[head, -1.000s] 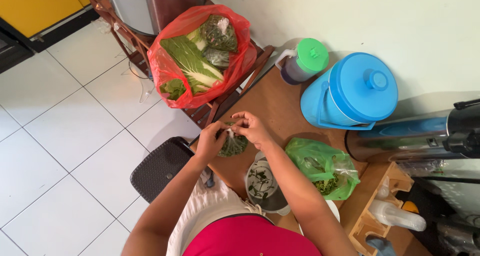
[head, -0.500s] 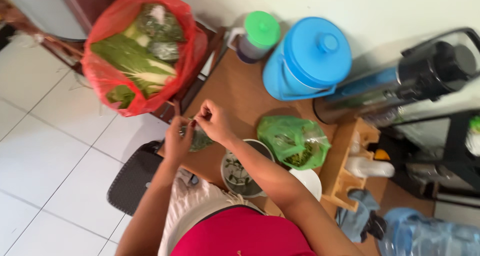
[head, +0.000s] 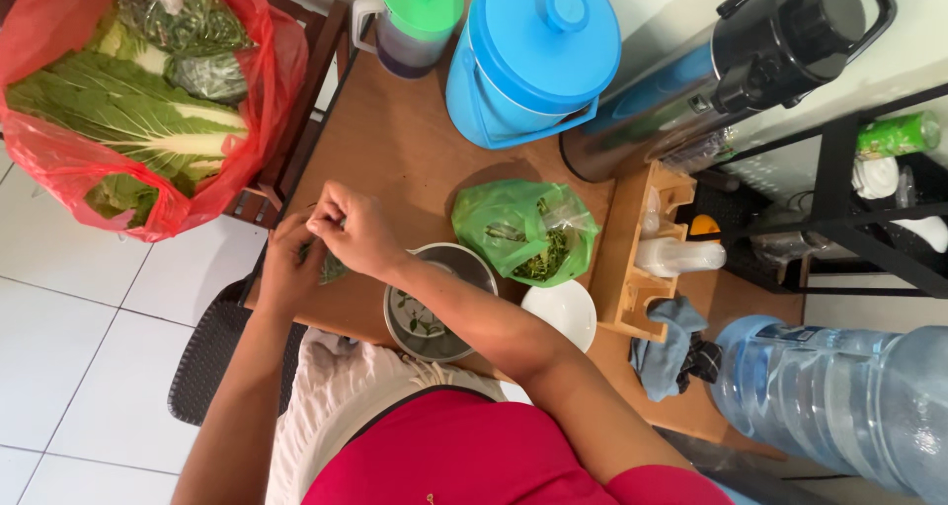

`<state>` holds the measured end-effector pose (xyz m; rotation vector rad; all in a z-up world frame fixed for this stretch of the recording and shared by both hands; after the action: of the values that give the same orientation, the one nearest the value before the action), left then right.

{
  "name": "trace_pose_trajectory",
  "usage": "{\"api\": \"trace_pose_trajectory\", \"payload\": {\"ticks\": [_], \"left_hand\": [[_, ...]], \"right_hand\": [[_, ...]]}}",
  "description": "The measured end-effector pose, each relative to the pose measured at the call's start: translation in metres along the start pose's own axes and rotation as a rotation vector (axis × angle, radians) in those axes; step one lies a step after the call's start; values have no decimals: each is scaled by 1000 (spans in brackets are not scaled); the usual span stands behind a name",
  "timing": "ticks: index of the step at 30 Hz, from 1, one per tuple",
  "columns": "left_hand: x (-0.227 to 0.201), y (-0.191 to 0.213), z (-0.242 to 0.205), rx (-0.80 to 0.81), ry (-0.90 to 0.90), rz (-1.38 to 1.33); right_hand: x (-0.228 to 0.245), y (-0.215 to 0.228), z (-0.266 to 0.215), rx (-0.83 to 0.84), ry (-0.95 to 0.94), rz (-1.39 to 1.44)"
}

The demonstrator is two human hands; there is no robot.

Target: The person picks through green beans, snapping off ends by hand and placing them into a bowl, then transfers beans into a metal pot and uses a knife to trim a bean.

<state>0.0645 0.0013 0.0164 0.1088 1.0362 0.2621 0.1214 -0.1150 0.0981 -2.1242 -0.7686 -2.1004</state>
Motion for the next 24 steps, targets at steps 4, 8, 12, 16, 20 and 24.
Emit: {"api": "trace_pose_trajectory", "payload": {"ticks": [4, 8, 12, 16, 20, 24], "left_hand": [[1, -5, 4, -7, -68, 210], [12, -10, 8, -20, 133, 215], [25, -20, 32, -177, 192, 119], [61, -56, 67, -360, 124, -295], [131, -110, 86, -615, 252, -719], [181, -134, 69, -397, 531, -342]], "right_hand": [[10, 10, -1, 44, -17, 15], [11, 29, 12, 127, -97, 9], [8, 84, 24, 56, -17, 228], [-14, 142, 8, -96, -142, 390], [-34, 158, -10, -126, -206, 421], [-51, 163, -22, -146, -278, 378]]}}
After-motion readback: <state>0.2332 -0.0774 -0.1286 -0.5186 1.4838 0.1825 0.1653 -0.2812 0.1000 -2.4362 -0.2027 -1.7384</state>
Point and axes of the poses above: each hand's wrist, its own z-axis towards the middle knuckle, its own y-axis out of the back of the hand, x = y × z, the point moved 5 cm from there along z, towards the middle knuckle, and after that the axes turned 15 degrees about -y, right-handed, at the moved point
